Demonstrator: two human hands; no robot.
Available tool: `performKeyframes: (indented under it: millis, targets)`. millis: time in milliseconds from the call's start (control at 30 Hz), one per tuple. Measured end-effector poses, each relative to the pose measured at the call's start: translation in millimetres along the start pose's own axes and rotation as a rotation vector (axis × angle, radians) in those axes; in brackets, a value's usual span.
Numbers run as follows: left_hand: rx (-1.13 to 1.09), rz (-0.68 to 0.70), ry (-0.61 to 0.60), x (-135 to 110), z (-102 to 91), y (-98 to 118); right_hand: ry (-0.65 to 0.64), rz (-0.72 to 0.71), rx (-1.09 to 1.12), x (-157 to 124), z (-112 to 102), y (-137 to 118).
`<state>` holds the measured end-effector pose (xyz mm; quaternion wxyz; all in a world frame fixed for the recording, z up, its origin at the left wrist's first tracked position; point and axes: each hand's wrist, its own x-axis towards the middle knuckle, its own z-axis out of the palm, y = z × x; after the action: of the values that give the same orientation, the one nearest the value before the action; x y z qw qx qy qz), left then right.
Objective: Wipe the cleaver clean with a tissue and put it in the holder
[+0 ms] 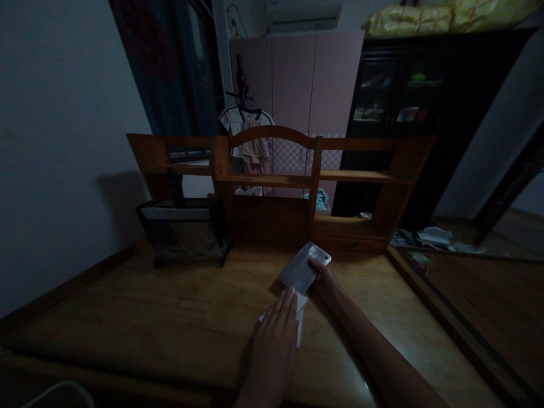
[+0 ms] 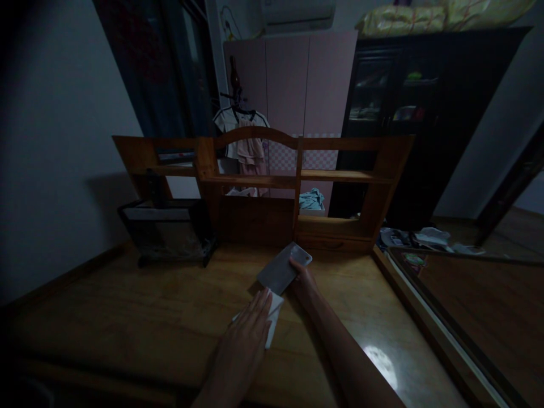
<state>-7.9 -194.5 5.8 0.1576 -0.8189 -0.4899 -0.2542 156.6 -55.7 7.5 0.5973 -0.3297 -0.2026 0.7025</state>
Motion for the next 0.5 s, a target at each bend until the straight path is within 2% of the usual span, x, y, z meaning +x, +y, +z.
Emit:
performKeyframes:
  millis: [233, 500]
  targets:
    - [-0.042, -0.138, -0.049, 7.7, -8.8, 10.8, -0.032, 0.060, -0.028, -5.4, 2.9, -1.4]
    - [-0.043, -0.138, -0.047, 7.1, -7.3, 7.8, 0.000, 0.048, -0.040, -7.0, 4.7, -2.7]
